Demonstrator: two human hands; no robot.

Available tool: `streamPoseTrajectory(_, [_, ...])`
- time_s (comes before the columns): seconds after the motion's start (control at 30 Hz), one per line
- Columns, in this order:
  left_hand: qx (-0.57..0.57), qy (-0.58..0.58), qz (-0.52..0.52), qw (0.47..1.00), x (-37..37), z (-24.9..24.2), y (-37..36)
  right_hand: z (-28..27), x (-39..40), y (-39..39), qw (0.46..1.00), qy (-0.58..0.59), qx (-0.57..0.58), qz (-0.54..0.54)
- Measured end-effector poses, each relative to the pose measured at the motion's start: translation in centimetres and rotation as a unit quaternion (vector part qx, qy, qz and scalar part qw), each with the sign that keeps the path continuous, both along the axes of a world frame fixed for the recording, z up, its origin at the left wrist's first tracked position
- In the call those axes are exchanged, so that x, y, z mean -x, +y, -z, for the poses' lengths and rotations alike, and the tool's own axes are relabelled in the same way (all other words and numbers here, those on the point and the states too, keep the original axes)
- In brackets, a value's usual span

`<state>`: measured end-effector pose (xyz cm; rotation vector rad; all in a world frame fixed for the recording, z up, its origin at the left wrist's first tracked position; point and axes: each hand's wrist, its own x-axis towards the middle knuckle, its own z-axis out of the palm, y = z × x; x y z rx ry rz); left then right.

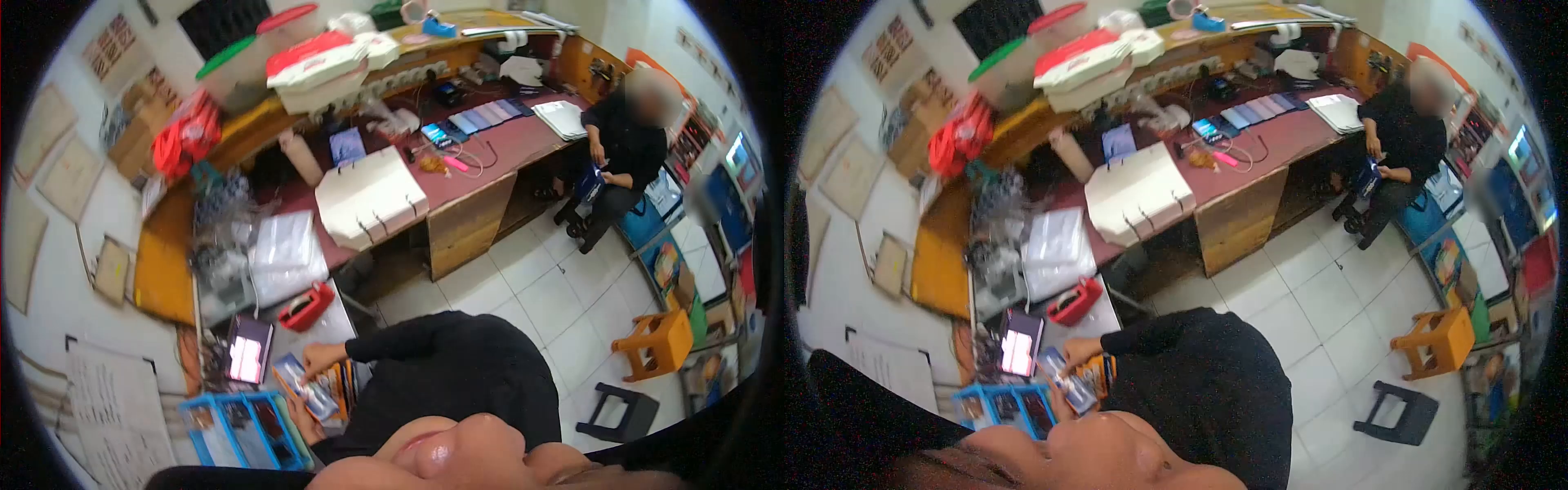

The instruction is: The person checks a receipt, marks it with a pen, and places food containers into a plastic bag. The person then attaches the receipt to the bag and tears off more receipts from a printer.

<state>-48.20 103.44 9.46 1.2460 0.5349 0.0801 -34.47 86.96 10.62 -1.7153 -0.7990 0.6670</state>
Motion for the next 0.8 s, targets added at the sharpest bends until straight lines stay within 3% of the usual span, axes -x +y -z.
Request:
streamPoseTrajectory(0.03, [-0.066,-0.003,0.028,0.997,-0.1,0.6,0.9,0.4,-0.5,0.4,0.999,-0.014,0.051,-0.011])
streamPoseTrajectory(0.07, [0.006,-0.027,0.023,0.999,0.1,-1.6,-1.0,0.8,-1.0,0.6,0.997,-0.035,0.057,-0.032])
streamPoseTrajectory(0.23, [0.041,0.001,0.041,0.998,-0.3,-0.9,-0.1,-2.8,-0.5,-1.8,0.996,0.039,0.020,-0.082])
streamPoseTrajectory(0.37, [0.157,0.177,0.086,0.968,-0.2,-10.1,-3.9,-3.5,0.2,-2.1,0.997,0.053,-0.015,-0.062])
streamPoseTrajectory(0.43, [0.229,0.268,0.091,0.931,1.5,-11.8,-4.6,-2.8,0.0,-2.0,0.995,0.078,-0.022,-0.056])
streamPoseTrajectory(0.47, [0.244,0.272,0.072,0.928,1.4,-8.3,-2.8,-1.3,-0.2,-1.6,0.999,0.039,-0.003,-0.021])
streamPoseTrajectory(0.5, [0.269,0.165,0.049,0.948,0.7,-2.2,0.5,-0.3,-0.9,-1.5,1.000,0.000,0.009,-0.013])
streamPoseTrajectory(0.53, [0.284,0.053,0.017,0.957,1.8,1.4,2.7,1.1,-0.8,-1.6,0.999,0.041,-0.020,0.008])
streamPoseTrajectory(0.57, [0.298,0.063,0.134,0.943,1.4,-1.0,2.2,6.6,-2.3,-0.3,0.996,-0.082,0.037,0.029])
streamPoseTrajectory(0.6, [0.115,-0.043,0.115,0.986,0.9,-1.0,1.2,7.1,-2.4,-1.3,0.965,-0.211,0.154,-0.018])
streamPoseTrajectory(0.63, [-0.075,-0.147,0.078,0.983,0.1,-1.2,0.4,10.5,-2.3,-1.4,0.974,-0.196,0.091,-0.062])
streamPoseTrajectory(0.67, [-0.356,-0.123,0.068,0.924,-0.3,0.7,1.4,6.8,-0.5,-2.8,0.969,0.021,0.203,-0.141])
streamPoseTrajectory(0.7, [-0.583,-0.021,0.121,0.803,-0.7,0.7,1.7,7.7,0.6,-3.0,0.948,0.122,0.243,-0.166])
streamPoseTrajectory(0.73, [-0.623,0.107,0.191,0.750,-1.2,1.4,1.3,7.2,1.8,-3.1,0.931,0.133,0.264,-0.212])
streamPoseTrajectory(0.77, [-0.657,0.145,0.108,0.732,-0.8,2.5,-0.5,6.5,2.7,-3.1,0.913,0.144,0.286,-0.254])
streamPoseTrajectory(0.8, [-0.627,0.155,0.108,0.756,-0.8,1.1,-1.2,6.6,3.0,-2.8,0.906,0.141,0.292,-0.272])
